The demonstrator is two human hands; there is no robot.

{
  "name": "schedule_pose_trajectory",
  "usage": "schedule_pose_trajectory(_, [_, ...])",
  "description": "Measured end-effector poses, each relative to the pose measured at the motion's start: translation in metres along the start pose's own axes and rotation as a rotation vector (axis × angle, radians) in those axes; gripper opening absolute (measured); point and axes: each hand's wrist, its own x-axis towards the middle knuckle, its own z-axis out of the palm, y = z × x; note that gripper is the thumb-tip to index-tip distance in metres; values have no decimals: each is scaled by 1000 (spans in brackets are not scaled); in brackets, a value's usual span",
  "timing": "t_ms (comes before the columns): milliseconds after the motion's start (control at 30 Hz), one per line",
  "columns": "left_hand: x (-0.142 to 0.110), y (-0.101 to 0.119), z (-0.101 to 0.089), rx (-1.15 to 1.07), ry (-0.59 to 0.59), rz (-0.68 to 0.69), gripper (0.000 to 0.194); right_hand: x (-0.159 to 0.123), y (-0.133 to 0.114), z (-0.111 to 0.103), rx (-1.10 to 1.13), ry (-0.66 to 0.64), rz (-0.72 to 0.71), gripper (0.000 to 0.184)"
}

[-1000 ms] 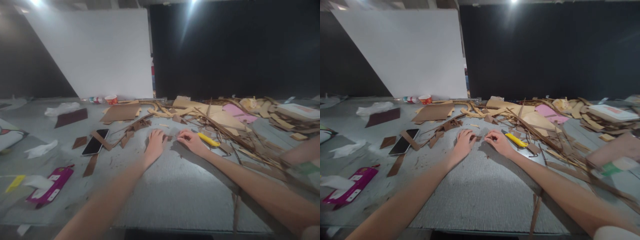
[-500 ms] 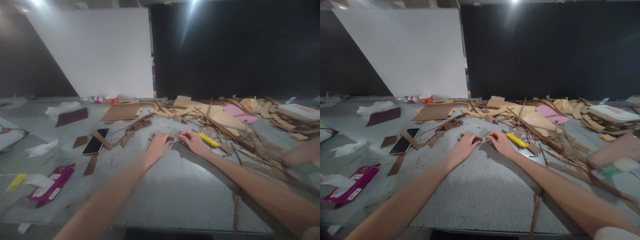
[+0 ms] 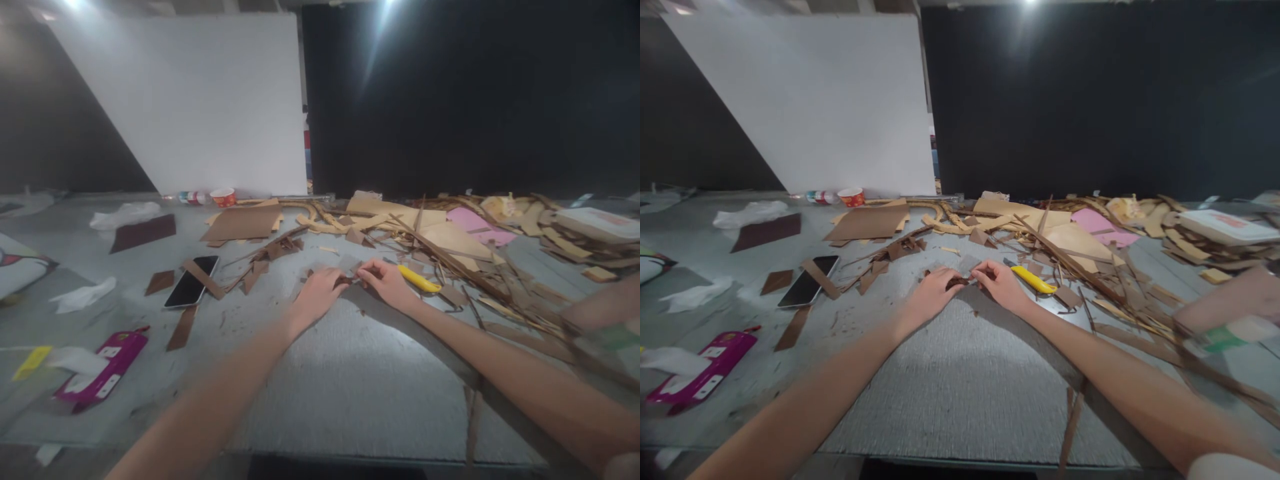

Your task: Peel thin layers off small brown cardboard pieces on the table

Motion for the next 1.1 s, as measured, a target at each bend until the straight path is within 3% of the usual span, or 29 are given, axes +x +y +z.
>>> schedule_pose_trajectory(433, [-4,4,-3,-23,-30,-21,29,-3,-5,-1,33,-24,18,38])
schedule_pose_trajectory(733, [-6,10,-6,-63,-55,-45,27,-2,-1,-2,41,-53,42,43])
schedule_pose_trajectory(933, [-6,9,-4,-21,-48,-29,27,0,4,-1,-24,59,-70,32])
schedule_pose_trajectory(1100, [-6,9,-4,-21,-40,-7,27,0,1,-2,-62,33,-96,37])
